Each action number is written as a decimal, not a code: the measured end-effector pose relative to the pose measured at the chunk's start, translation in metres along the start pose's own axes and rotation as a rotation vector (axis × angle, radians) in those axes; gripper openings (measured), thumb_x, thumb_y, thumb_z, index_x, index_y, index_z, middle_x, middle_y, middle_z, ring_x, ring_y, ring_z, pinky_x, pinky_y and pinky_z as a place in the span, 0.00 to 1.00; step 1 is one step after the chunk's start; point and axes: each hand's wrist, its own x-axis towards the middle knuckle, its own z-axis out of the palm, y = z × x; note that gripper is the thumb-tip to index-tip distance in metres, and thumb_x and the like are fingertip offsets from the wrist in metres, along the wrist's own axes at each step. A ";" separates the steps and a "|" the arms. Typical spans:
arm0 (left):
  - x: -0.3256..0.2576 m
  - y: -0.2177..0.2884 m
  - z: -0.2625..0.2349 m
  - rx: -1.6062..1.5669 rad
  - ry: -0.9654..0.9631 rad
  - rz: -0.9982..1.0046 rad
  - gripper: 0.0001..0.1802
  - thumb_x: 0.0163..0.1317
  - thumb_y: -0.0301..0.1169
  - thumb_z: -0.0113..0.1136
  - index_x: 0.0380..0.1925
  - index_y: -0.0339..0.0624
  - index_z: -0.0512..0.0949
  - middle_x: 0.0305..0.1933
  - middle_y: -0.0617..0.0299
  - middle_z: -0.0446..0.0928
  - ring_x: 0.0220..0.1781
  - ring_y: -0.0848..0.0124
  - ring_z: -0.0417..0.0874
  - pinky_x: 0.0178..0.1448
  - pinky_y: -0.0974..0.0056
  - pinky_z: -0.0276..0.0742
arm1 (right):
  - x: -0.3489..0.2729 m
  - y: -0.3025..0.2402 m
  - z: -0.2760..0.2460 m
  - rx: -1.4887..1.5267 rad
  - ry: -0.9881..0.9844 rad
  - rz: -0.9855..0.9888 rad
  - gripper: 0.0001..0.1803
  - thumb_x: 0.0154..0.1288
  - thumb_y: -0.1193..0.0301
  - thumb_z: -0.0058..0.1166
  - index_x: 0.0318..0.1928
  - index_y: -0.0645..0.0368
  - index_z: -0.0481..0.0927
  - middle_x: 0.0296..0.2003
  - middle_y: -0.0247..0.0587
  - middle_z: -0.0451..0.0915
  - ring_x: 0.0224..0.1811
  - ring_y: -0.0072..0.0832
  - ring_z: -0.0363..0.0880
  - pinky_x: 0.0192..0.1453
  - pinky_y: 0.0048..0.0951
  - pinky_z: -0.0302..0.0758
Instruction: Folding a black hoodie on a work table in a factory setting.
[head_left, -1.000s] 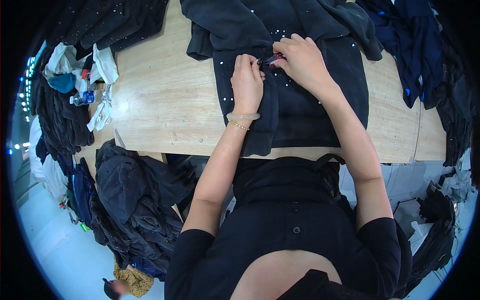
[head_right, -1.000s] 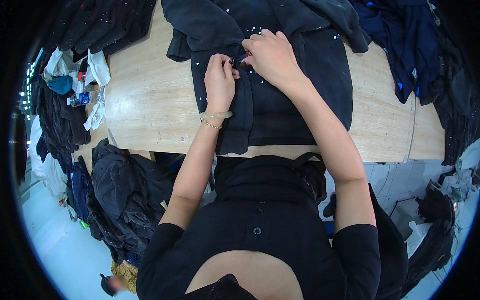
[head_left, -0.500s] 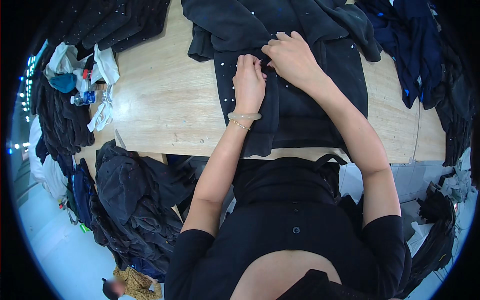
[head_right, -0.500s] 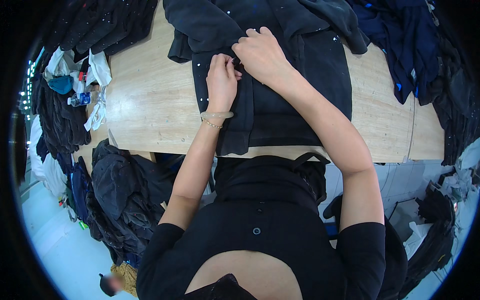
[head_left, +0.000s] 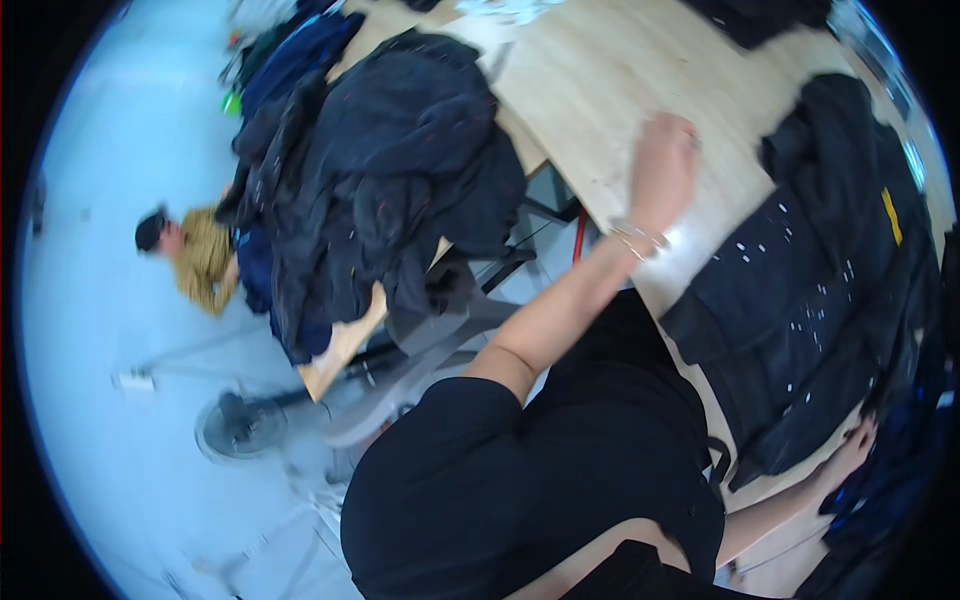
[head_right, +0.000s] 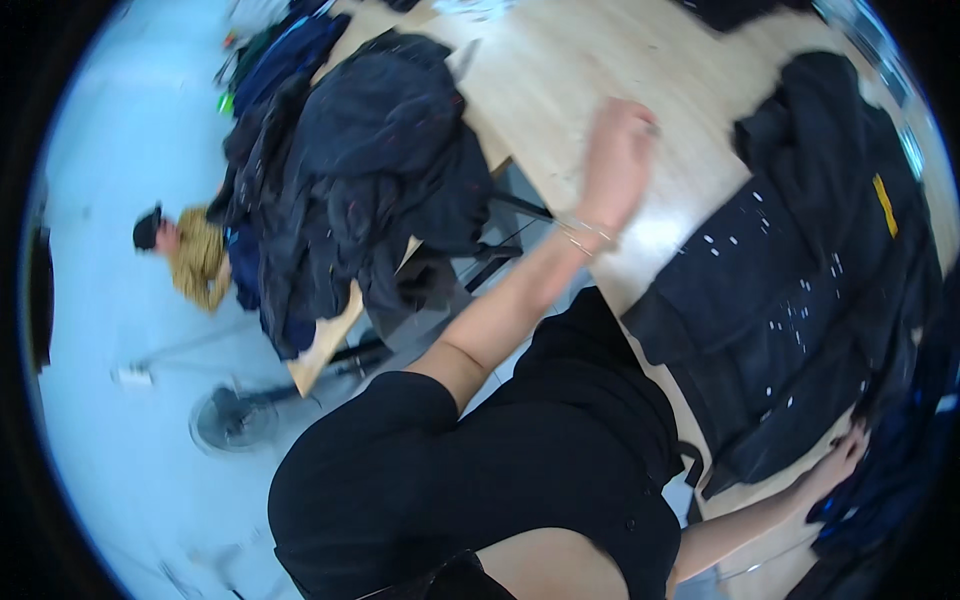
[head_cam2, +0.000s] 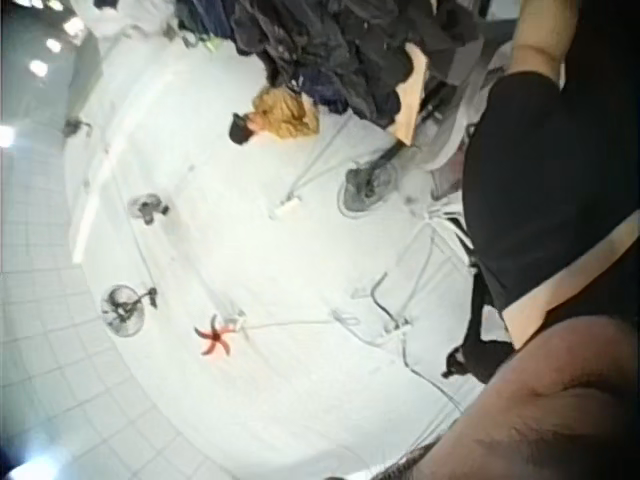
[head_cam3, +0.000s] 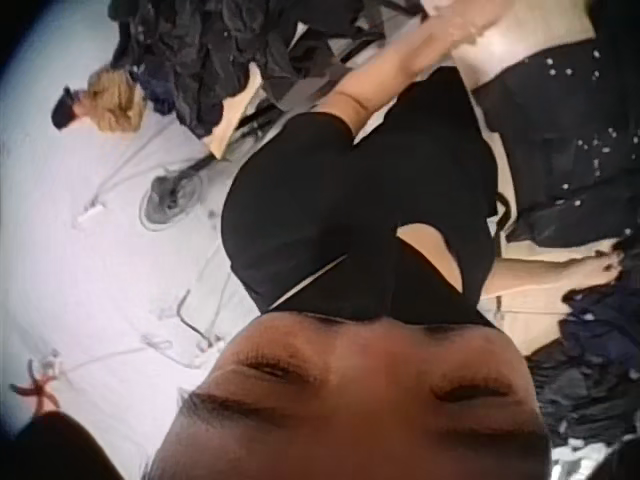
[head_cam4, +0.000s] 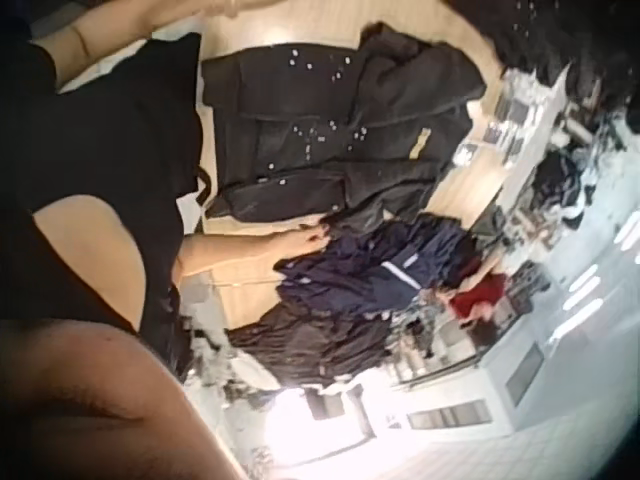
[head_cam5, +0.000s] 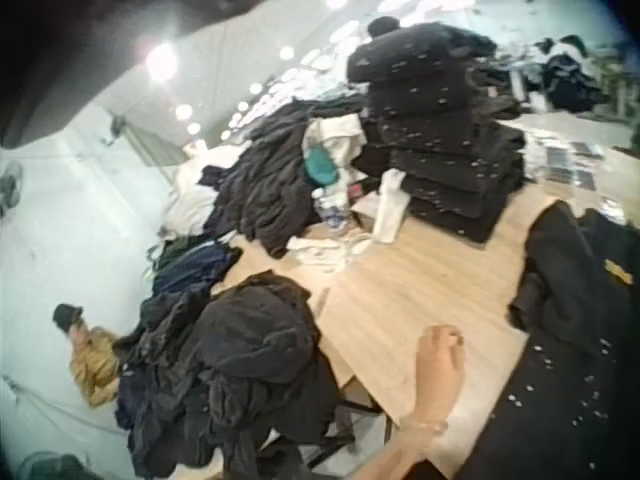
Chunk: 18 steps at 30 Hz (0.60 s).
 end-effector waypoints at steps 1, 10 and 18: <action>-0.013 0.005 0.006 -0.005 -0.040 -0.017 0.05 0.54 0.24 0.52 0.32 0.37 0.73 0.39 0.49 0.71 0.43 0.51 0.72 0.48 0.52 0.69 | 0.004 -0.006 0.004 0.090 -0.041 0.182 0.20 0.67 0.55 0.52 0.43 0.62 0.79 0.28 0.27 0.69 0.30 0.18 0.63 0.35 0.21 0.61; -0.065 0.106 0.094 -0.146 -0.429 0.028 0.20 0.55 0.36 0.58 0.42 0.32 0.72 0.42 0.47 0.73 0.48 0.54 0.73 0.51 0.56 0.71 | 0.036 -0.031 0.068 -0.528 -0.087 0.003 0.31 0.66 0.44 0.45 0.50 0.60 0.80 0.43 0.45 0.82 0.43 0.37 0.79 0.49 0.31 0.70; -0.065 0.135 0.173 0.137 -0.487 -0.041 0.33 0.58 0.44 0.58 0.60 0.37 0.67 0.57 0.42 0.69 0.60 0.51 0.69 0.60 0.54 0.66 | 0.038 -0.017 0.097 -0.622 -0.045 -0.040 0.41 0.59 0.36 0.46 0.52 0.63 0.78 0.49 0.56 0.79 0.50 0.50 0.77 0.55 0.39 0.71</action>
